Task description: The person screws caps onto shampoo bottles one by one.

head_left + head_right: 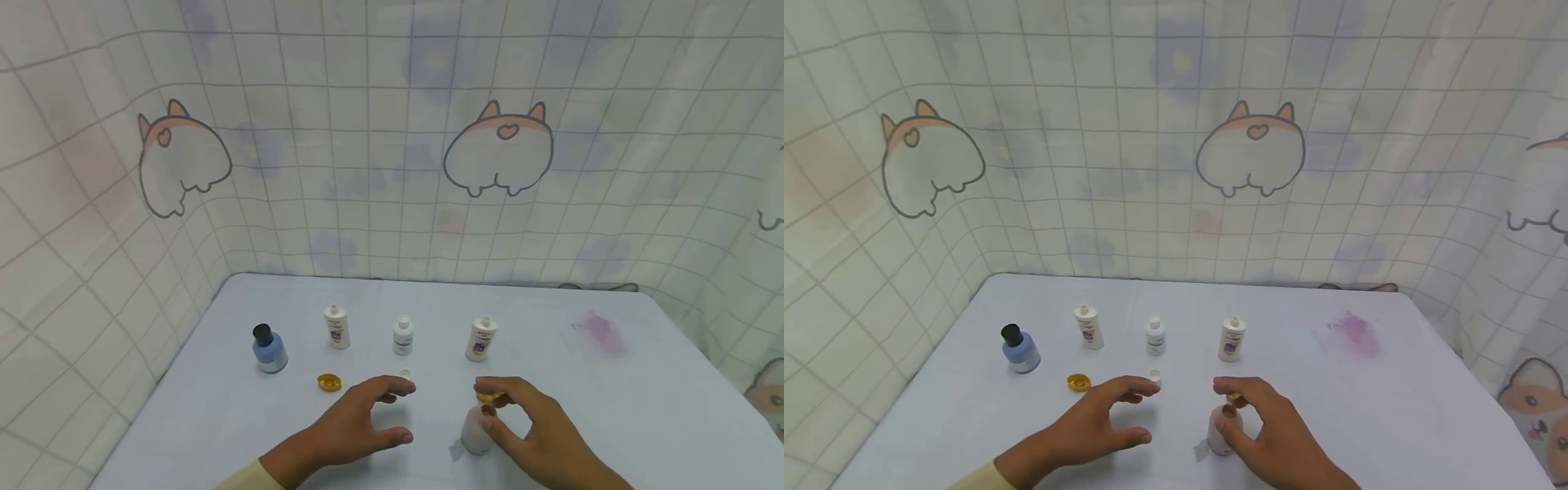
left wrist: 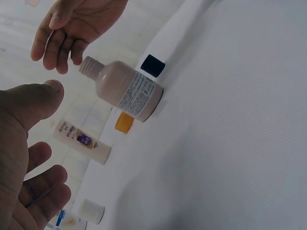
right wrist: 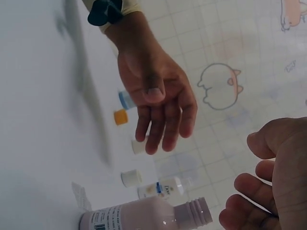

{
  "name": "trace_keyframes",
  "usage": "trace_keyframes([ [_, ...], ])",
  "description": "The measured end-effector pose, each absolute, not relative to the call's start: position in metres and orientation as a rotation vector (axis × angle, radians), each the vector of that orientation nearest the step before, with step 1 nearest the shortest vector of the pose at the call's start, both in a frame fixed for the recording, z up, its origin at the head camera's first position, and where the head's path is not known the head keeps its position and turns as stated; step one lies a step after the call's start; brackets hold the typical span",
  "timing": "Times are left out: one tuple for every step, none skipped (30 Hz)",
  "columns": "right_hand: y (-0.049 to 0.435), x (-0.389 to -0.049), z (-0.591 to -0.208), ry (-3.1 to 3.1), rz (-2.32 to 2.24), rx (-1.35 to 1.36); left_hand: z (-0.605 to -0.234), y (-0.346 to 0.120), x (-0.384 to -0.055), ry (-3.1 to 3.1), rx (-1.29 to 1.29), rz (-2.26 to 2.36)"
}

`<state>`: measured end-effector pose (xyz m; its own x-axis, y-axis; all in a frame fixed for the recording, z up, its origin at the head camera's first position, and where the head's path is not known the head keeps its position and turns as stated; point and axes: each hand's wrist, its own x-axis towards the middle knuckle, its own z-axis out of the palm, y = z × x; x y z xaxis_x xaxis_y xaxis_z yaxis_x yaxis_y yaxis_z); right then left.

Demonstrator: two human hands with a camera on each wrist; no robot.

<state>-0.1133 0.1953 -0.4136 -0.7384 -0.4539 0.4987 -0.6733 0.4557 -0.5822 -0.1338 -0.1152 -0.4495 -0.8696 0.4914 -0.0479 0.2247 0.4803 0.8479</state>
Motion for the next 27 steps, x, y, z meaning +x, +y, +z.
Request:
trace_keyframes([
  [0.197,-0.113,-0.415,-2.434,1.161,0.968,-0.450,-0.114,-0.134,2.445,0.613,1.339],
  [0.198,-0.113,-0.416,-2.429,1.162,0.972,-0.450,-0.114,-0.135,2.444,0.614,1.341],
  [0.199,-0.113,-0.417,-2.426,1.159,0.973,-0.451,-0.113,-0.135,2.442,0.629,1.345],
  [0.199,-0.113,-0.418,-2.428,1.163,0.969,-0.451,-0.113,-0.135,2.442,0.639,1.346],
  [0.201,-0.113,-0.418,-2.439,1.180,0.960,-0.452,-0.112,-0.135,2.442,0.644,1.344],
  [0.202,-0.112,-0.418,-2.457,1.182,0.944,-0.453,-0.112,-0.135,2.444,0.648,1.341],
  [0.203,-0.112,-0.418,-2.476,1.175,0.928,-0.453,-0.111,-0.135,2.446,0.657,1.339],
  [0.204,-0.112,-0.418,-2.497,1.176,0.907,-0.454,-0.110,-0.135,2.447,0.670,1.337],
  [0.206,-0.111,-0.418,-2.523,1.168,0.883,-0.454,-0.110,-0.136,2.445,0.681,1.337],
  [0.207,-0.110,-0.418,-2.547,1.162,0.861,-0.455,-0.109,-0.136,2.446,0.683,1.334],
  [0.208,-0.110,-0.418,-2.570,1.145,0.840,-0.455,-0.108,-0.136,2.446,0.691,1.332],
  [0.209,-0.109,-0.417,-2.589,1.123,0.825,-0.455,-0.107,-0.135,2.445,0.691,1.330],
  [0.210,-0.109,-0.417,-2.610,1.111,0.808,-0.456,-0.106,-0.135,2.441,0.693,1.328],
  [0.211,-0.108,-0.417,-2.637,1.101,0.783,-0.456,-0.104,-0.135,2.437,0.688,1.324],
  [0.211,-0.108,-0.417,-2.659,1.085,0.767,-0.455,-0.103,-0.135,2.431,0.684,1.321],
  [0.211,-0.108,-0.417,-2.679,1.078,0.751,-0.456,-0.102,-0.135,2.430,0.683,1.315],
  [0.212,-0.108,-0.417,-2.698,1.074,0.737,-0.456,-0.101,-0.135,2.428,0.685,1.312],
  [0.212,-0.108,-0.417,-2.712,1.070,0.727,-0.456,-0.101,-0.135,2.426,0.688,1.309],
  [0.213,-0.108,-0.418,-2.724,1.059,0.719,-0.456,-0.100,-0.135,2.423,0.693,1.309],
  [0.214,-0.108,-0.419,-2.734,1.052,0.713,-0.456,-0.099,-0.135,2.419,0.695,1.309],
  [0.215,-0.108,-0.420,-2.737,1.049,0.712,-0.457,-0.099,-0.135,2.417,0.706,1.309],
  [0.216,-0.108,-0.421,-2.738,1.044,0.712,-0.457,-0.098,-0.135,2.415,0.709,1.309],
  [0.218,-0.108,-0.423,-2.741,1.035,0.708,-0.457,-0.097,-0.135,2.411,0.711,1.309],
  [0.220,-0.108,-0.424,-2.741,1.028,0.704,-0.458,-0.096,-0.135,2.407,0.712,1.308],
  [0.221,-0.107,-0.426,-2.744,1.020,0.699,-0.459,-0.095,-0.136,2.401,0.709,1.308],
  [0.223,-0.107,-0.427,-2.739,1.017,0.699,-0.460,-0.094,-0.136,2.396,0.711,1.307],
  [0.225,-0.107,-0.429,-2.733,1.011,0.698,-0.460,-0.093,-0.136,2.396,0.718,1.304],
])
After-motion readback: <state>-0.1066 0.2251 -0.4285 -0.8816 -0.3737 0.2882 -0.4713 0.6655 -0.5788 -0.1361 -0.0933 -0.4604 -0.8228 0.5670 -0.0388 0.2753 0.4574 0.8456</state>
